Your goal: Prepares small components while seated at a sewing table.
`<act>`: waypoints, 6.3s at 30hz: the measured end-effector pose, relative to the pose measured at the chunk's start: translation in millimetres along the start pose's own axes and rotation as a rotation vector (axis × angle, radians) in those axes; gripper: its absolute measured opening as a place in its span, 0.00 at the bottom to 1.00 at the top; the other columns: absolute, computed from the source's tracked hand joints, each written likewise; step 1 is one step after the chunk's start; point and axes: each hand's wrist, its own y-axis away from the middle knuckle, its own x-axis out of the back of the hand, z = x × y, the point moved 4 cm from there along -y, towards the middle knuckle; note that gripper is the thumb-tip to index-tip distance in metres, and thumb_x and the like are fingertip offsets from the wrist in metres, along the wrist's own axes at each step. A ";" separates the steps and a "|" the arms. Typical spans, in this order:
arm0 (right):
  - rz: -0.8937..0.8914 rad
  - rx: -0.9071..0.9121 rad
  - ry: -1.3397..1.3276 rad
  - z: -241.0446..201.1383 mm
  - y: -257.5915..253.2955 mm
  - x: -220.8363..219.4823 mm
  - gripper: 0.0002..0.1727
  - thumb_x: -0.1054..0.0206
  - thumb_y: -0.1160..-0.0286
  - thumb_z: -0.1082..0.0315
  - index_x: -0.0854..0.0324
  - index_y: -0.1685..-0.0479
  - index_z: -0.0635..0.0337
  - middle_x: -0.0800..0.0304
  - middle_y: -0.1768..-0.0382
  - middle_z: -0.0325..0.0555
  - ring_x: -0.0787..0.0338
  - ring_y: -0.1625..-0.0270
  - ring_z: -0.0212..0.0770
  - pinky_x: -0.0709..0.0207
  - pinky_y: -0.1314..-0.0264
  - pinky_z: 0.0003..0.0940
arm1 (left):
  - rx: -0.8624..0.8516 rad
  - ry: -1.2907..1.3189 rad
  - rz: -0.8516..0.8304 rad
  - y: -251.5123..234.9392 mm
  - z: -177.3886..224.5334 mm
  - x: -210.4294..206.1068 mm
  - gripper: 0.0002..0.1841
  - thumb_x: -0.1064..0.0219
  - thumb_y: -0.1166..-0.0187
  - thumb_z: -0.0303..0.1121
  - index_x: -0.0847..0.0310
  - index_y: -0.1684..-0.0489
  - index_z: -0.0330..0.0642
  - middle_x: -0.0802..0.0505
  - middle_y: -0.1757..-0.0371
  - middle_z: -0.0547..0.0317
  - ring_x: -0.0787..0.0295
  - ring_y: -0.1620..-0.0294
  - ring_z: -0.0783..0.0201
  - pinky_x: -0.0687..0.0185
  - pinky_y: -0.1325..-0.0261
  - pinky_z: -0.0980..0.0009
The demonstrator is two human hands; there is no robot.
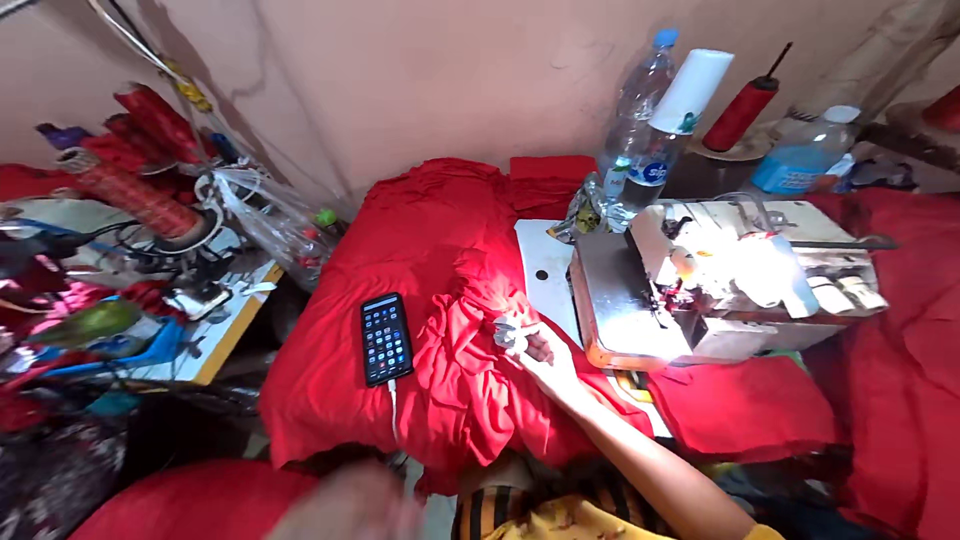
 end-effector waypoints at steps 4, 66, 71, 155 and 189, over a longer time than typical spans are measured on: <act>0.002 -0.006 -0.031 2.2 -0.9 0.5 0.18 0.27 0.35 0.79 0.23 0.45 0.70 0.07 0.50 0.41 0.06 0.49 0.29 0.10 0.44 0.28 | 0.203 -0.471 0.160 -59.1 -139.0 17.8 0.13 0.36 0.21 0.28 0.16 0.47 0.26 0.07 0.52 0.48 0.10 0.53 0.66 0.14 0.51 0.71; 0.019 -0.044 -0.042 3.9 -4.4 4.1 0.18 0.28 0.36 0.79 0.25 0.47 0.61 0.07 0.54 0.31 0.07 0.52 0.26 0.11 0.44 0.26 | 0.017 -0.838 0.358 -27.2 -224.9 62.2 0.46 0.72 0.13 0.66 0.11 0.52 0.36 0.16 0.32 0.35 0.39 0.18 0.38 0.60 0.13 0.45; -0.016 -0.004 -0.058 4.2 -3.5 2.1 0.19 0.27 0.36 0.79 0.24 0.46 0.60 0.07 0.53 0.30 0.07 0.52 0.27 0.10 0.45 0.26 | -0.043 -0.522 0.077 -29.1 -180.3 -63.5 0.13 0.36 0.26 0.31 0.10 0.55 0.32 0.06 0.51 0.44 0.14 0.39 0.49 0.26 0.28 0.54; -0.170 0.285 0.372 0.7 3.9 -1.6 0.19 0.31 0.31 0.62 0.16 0.52 0.73 0.07 0.55 0.54 0.09 0.50 0.29 0.18 0.42 0.23 | -0.008 -0.625 0.034 -4.5 -191.0 -97.6 0.08 0.26 0.31 0.30 0.05 0.64 0.34 0.07 0.61 0.46 0.12 0.52 0.50 0.19 0.41 0.58; -0.201 0.410 0.592 -9.6 9.1 -15.1 0.15 0.34 0.29 0.71 0.15 0.49 0.73 0.08 0.52 0.64 0.07 0.48 0.53 0.16 0.41 0.40 | -0.009 -0.677 0.117 9.8 -191.3 -98.3 0.08 0.31 0.33 0.25 0.08 0.64 0.29 0.07 0.62 0.43 0.11 0.55 0.48 0.17 0.44 0.56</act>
